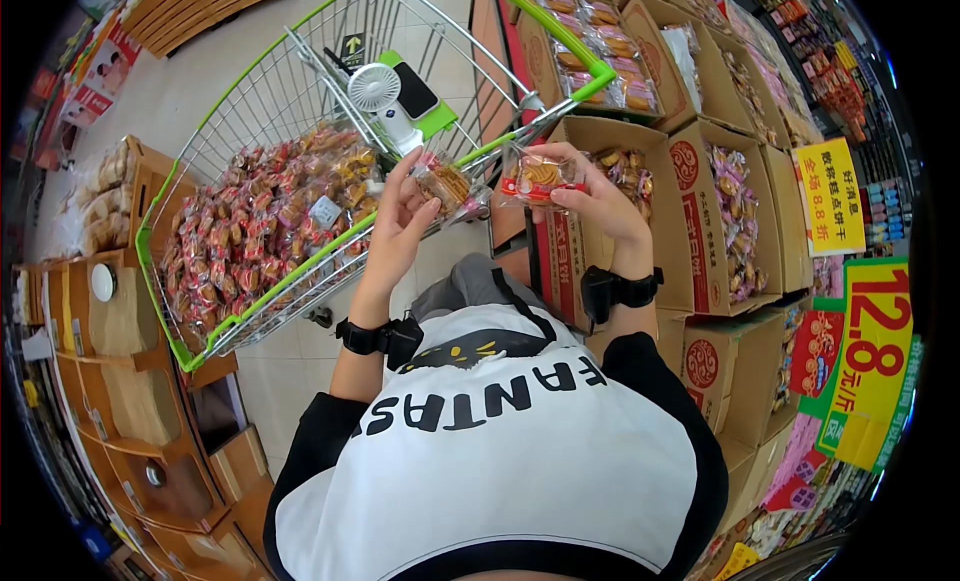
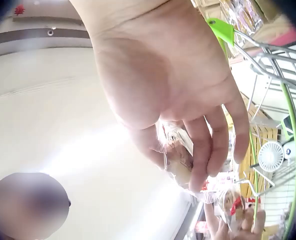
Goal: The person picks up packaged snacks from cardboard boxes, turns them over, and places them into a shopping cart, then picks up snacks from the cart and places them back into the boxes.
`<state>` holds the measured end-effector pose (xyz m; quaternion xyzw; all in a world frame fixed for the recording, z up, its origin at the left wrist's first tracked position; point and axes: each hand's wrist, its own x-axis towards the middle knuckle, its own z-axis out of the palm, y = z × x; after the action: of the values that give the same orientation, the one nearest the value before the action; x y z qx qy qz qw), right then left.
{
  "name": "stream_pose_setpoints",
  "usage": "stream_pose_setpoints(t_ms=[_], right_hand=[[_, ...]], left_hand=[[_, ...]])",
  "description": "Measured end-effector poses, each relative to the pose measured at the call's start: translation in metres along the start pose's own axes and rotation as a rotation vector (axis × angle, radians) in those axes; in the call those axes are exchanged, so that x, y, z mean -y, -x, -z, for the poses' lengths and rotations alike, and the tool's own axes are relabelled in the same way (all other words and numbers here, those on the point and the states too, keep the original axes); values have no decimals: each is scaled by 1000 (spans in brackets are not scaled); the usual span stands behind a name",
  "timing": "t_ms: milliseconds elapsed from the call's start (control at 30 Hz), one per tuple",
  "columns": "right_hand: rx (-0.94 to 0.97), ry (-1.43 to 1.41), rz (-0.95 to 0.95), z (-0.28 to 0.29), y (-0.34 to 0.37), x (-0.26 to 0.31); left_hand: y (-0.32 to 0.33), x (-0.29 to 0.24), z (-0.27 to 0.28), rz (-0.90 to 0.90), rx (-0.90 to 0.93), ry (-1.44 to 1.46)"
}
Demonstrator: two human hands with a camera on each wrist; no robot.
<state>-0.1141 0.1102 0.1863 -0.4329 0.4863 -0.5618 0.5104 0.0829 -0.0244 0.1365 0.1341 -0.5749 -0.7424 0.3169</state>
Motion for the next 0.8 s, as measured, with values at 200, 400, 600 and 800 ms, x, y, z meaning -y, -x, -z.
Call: stream_pose_setpoints(t_ms=[200,400,600,800], right_hand=[[164,-17,-31,-34,-32,-10],[206,-68,-3,-60,-55,-23],[160,-48,30,-80,-79,-32],[210,-45,10,-103,-96,-37]], left_hand=[[5,-6,8,-30,-154,109],[17,-4,36,-97,-339,-58],[27,-10,68,-567,-522,-325],[43,-19,77,-636,-646,-607]])
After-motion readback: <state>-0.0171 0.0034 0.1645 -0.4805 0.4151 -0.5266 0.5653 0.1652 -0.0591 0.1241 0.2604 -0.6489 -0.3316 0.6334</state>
